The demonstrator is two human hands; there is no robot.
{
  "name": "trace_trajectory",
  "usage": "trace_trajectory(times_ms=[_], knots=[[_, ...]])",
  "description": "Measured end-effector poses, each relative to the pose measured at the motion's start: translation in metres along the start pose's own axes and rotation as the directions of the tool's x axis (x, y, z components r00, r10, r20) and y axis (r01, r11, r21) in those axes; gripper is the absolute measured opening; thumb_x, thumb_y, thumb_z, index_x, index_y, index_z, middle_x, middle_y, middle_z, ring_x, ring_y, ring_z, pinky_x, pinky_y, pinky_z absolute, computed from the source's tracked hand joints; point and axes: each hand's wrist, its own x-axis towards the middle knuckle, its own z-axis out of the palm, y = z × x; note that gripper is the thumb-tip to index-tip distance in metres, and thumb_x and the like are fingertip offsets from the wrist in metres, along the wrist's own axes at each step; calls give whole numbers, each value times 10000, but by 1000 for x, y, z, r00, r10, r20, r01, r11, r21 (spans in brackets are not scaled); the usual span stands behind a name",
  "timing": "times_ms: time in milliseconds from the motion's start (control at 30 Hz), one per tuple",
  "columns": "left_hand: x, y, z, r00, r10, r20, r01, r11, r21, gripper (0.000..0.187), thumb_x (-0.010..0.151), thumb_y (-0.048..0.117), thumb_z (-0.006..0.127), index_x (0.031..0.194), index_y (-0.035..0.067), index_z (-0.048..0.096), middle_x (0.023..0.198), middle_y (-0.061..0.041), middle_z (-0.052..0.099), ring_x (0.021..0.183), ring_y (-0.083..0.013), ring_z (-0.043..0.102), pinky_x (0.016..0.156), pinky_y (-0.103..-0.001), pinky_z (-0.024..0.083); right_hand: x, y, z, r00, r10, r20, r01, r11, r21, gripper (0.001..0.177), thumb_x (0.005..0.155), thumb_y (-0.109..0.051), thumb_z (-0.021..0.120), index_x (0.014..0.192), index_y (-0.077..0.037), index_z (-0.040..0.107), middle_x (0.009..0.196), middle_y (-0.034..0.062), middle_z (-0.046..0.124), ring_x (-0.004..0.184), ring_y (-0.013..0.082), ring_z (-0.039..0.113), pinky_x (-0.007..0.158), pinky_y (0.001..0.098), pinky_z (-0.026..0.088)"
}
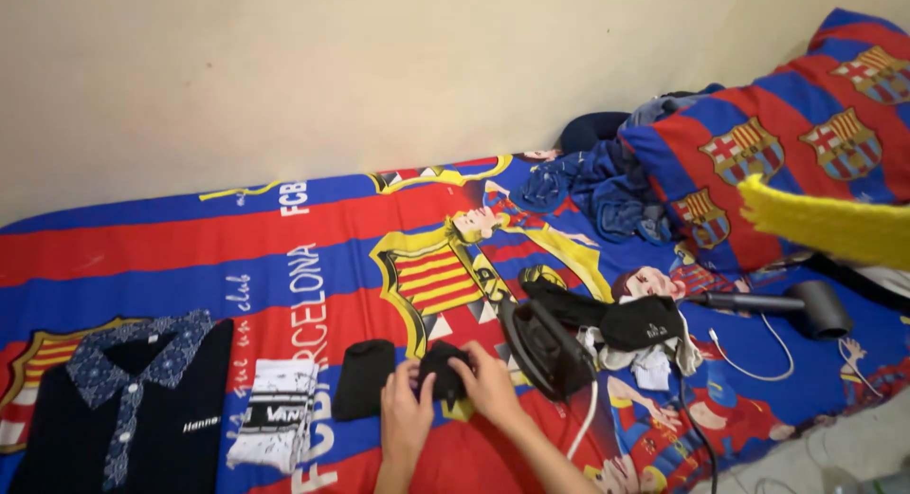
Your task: Iron several pairs of socks and a shirt on a bed.
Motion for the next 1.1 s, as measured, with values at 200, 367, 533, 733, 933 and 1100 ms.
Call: trace_trajectory(times_ms=[200,367,533,733,933,1100], knots=[[3,-6,11,998,21,-63,-20,1000,7,369,831,98,689,1176,3,599,1093,-198,612,1042,-374,622,879,-427,513,8,-13,9,983,-12,-182,-26,978,-205,371,794,-234,844,1032,-42,634,901,173,676,818,374,669,691,467,530],[-4,15,-17,946,323,45,-326,939,114,373,820,124,701,1167,2,637,1179,-201,604,1102,-369,604,920,-459,471,-25,-11,4,870,-374,-321,283,913,-295,304,784,-179,806,1014,-55,651,1041,172,610,954,365,619,767,451,517],[3,-2,7,761,615,208,-647,693,318,395,762,157,665,1111,-27,655,1160,-197,672,1129,-362,629,1042,-485,435,-68,-10,-10,866,-419,-274,296,870,-394,231,823,-48,685,1050,-87,669,1016,109,693,1000,312,659,841,430,516],[64,39,-9,960,124,251,-190,947,258,149,948,157,591,1006,34,654,853,-196,692,864,-354,700,889,-457,519,-61,44,16,907,-193,-374,108,965,-237,249,898,-93,598,1144,-66,626,1043,105,679,1005,297,662,874,372,528],[181,-120,-54,988,-125,95,145,958,-247,279,982,228,650,1062,-38,635,931,-127,704,846,-192,658,729,-345,530,-65,26,26,896,-171,-409,7,928,-373,166,893,-169,628,1049,-114,643,1041,70,664,986,301,618,867,431,463],[207,-220,-106,877,-428,218,480,788,-387,335,957,145,647,1241,-29,619,1033,-137,712,852,-202,641,750,-382,529,-56,44,39,846,-212,-488,-6,913,-407,161,865,-193,646,1015,-136,657,1012,52,669,953,281,632,825,424,460]])
